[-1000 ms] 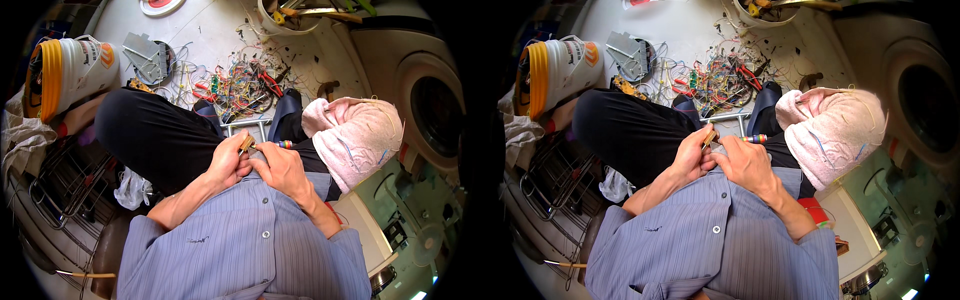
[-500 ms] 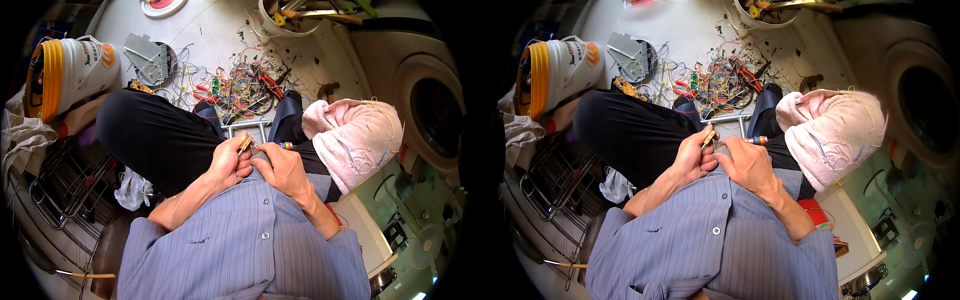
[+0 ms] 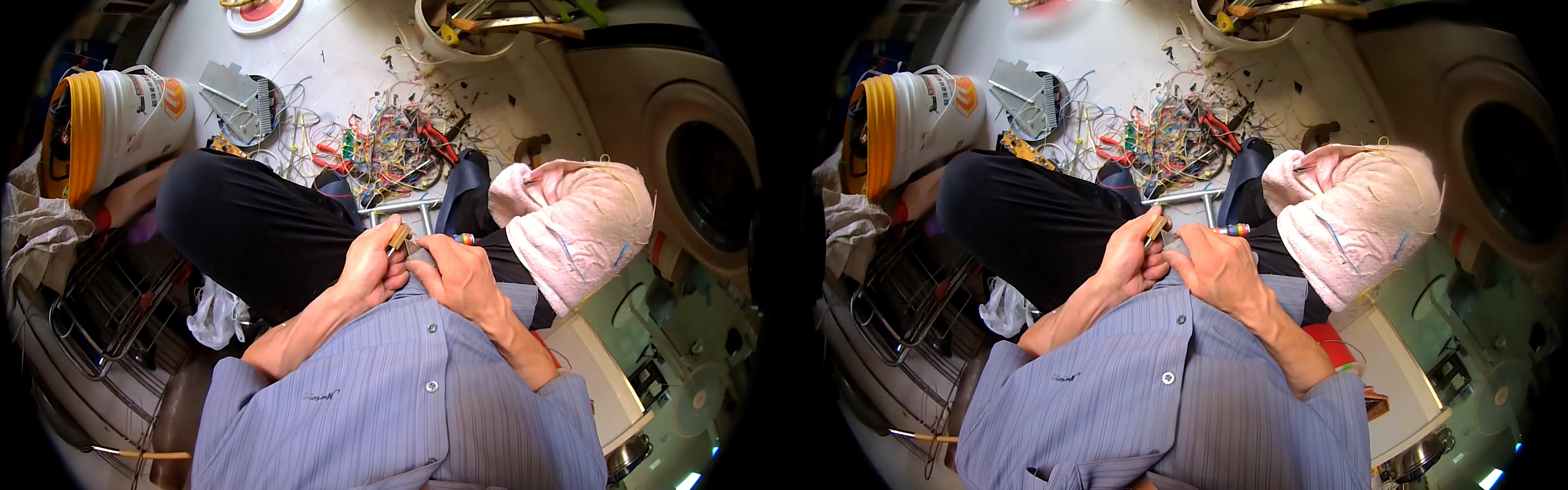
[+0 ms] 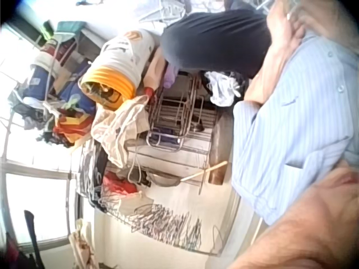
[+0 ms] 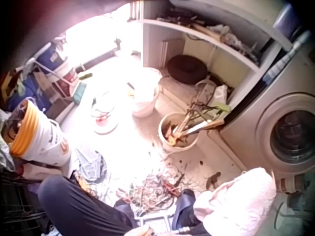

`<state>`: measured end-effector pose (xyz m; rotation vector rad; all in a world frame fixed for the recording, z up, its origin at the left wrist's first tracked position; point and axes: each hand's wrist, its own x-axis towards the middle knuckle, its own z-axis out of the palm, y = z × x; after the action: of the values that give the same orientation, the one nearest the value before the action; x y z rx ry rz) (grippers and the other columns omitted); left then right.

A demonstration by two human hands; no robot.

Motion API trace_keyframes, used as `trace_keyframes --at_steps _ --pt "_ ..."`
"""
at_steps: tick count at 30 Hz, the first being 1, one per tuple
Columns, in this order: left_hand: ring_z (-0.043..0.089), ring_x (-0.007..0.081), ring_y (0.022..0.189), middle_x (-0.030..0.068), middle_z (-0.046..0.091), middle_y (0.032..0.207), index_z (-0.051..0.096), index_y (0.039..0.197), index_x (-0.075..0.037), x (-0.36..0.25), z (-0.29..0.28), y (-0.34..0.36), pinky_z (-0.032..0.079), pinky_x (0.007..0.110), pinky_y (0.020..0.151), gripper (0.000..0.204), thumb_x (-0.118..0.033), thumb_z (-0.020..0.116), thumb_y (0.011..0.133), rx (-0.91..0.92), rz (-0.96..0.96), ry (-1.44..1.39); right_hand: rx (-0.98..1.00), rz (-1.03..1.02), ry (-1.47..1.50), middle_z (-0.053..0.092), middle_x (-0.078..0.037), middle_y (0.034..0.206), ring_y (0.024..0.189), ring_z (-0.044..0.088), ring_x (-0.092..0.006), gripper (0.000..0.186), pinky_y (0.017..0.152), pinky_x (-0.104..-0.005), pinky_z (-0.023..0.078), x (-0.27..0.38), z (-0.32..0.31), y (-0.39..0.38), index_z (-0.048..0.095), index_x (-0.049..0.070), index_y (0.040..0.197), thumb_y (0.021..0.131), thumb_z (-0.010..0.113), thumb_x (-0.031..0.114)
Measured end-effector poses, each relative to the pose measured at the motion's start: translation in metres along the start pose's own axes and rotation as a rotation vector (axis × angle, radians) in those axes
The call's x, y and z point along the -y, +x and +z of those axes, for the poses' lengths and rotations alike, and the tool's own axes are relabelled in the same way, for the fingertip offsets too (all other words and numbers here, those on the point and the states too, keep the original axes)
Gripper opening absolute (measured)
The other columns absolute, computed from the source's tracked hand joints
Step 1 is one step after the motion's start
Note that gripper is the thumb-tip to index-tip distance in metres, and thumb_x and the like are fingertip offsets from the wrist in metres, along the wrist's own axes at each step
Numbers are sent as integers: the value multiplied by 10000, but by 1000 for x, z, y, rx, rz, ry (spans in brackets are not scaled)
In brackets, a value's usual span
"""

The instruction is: The person sits and uses a small tool to manipulate a cloth-covered component, handles a bundle of wires, and then uses a tool to work on a brass padlock held in their hands.

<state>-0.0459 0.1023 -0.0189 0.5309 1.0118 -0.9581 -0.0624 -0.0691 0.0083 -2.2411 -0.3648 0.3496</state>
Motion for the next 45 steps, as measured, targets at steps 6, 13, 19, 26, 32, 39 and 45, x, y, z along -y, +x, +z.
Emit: trace_keyframes --at_steps 6,13,19,26,32,39,45 --pt "254 75 421 -18 374 620 490 852 -120 -1 -1 -3 233 240 365 306 -351 476 1053 38 18 31 37 47 23 623 -138 768 644 646 -342 279 543 -417 501 3 0 1 537 25 906 830 763 171" --pt "221 67 407 -53 284 546 520 853 -124 3 -4 -1 206 244 368 307 -358 479 1047 115 46 50 -133 251 -77 655 -195 812 684 658 -389 204 560 -442 512 -22 1 13 579 1 958 889 690 158" --pt "193 70 405 -61 249 530 550 880 -110 3 -9 2 198 242 371 334 -391 476 1045 92 -46 -65 -29 138 100 669 -180 816 694 671 -359 243 583 -426 513 -5 -2 0 616 12 1006 851 728 162" --pt "210 68 403 -47 310 561 557 902 -98 -4 5 -5 197 241 358 331 -391 493 1042 -56 -34 -46 30 -2 32 631 -136 783 632 640 -340 281 558 -407 501 6 -1 3 601 23 966 835 759 216" --pt "202 67 386 -58 282 543 558 901 -102 1 0 0 193 245 352 323 -384 489 1042 -34 16 3 76 24 -2 672 -148 833 684 669 -334 235 581 -398 519 5 0 2 630 8 993 842 738 151" --pt "233 70 418 -41 297 557 501 824 -111 3 -5 3 201 246 367 343 -366 474 1051 113 16 -42 -121 280 -96 664 -186 822 681 657 -390 224 579 -447 516 -10 -9 8 602 15 982 866 715 169" --pt "227 68 430 -36 325 595 539 871 -95 0 -2 1 209 245 370 325 -367 503 1044 -15 -3 -84 21 27 13 662 -153 833 695 663 -339 256 588 -408 502 2 -2 2 624 0 1006 849 742 164"
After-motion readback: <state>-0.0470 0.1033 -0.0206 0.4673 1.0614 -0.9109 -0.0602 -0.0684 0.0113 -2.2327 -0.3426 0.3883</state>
